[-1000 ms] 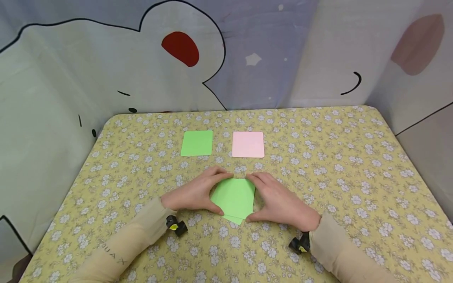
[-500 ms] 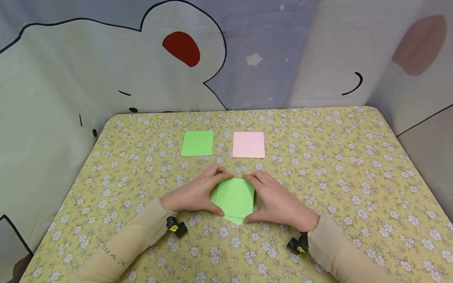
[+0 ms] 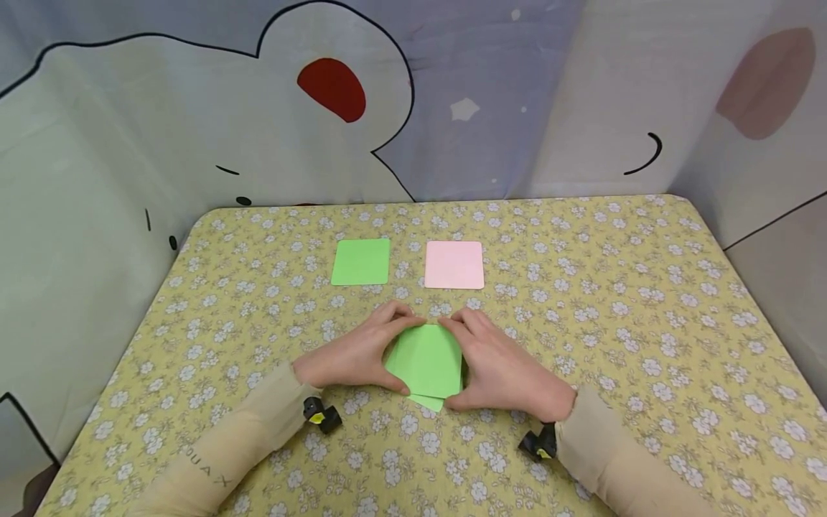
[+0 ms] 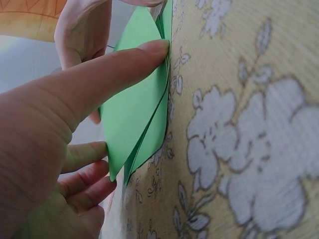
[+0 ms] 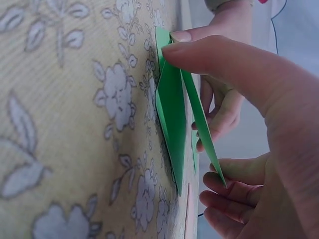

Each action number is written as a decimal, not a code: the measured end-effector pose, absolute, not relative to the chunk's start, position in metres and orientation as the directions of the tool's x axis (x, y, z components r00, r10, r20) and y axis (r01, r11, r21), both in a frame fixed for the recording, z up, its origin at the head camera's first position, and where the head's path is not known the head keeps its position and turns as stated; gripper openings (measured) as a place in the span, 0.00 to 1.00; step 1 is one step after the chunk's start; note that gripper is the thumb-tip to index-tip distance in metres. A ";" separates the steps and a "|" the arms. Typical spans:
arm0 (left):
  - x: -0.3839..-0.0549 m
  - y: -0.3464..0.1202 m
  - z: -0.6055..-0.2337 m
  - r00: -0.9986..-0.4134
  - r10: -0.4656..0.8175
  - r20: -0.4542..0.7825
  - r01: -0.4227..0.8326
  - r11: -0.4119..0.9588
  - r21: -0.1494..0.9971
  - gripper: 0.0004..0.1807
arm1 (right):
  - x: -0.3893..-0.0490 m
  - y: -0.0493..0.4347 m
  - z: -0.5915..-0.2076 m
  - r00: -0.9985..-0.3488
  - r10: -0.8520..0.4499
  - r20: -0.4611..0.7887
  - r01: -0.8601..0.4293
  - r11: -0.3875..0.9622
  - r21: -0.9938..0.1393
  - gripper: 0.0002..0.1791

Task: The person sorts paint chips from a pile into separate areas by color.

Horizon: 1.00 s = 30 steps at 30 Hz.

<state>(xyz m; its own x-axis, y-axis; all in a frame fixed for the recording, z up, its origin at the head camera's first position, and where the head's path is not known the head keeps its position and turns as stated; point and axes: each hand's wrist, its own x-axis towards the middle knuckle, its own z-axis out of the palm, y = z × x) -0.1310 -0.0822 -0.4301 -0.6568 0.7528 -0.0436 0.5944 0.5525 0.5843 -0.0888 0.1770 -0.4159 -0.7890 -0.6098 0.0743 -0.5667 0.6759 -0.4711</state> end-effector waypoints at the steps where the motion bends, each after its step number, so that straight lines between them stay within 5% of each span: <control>1: -0.131 -0.082 -0.430 -0.658 0.752 -0.041 0.595 0.553 0.583 0.59 | -0.089 0.177 -0.416 -0.789 -0.609 0.078 -0.568 0.675 -0.472 0.66; 17: -0.134 -0.085 -0.426 -0.676 0.737 0.018 0.624 0.559 0.546 0.69 | -0.101 0.177 -0.410 -0.798 -0.592 0.114 -0.564 0.668 -0.485 0.62; 30: -0.136 -0.088 -0.418 -0.696 0.718 0.011 0.598 0.572 0.561 0.64 | -0.109 0.176 -0.406 -0.797 -0.588 0.140 -0.574 0.663 -0.480 0.62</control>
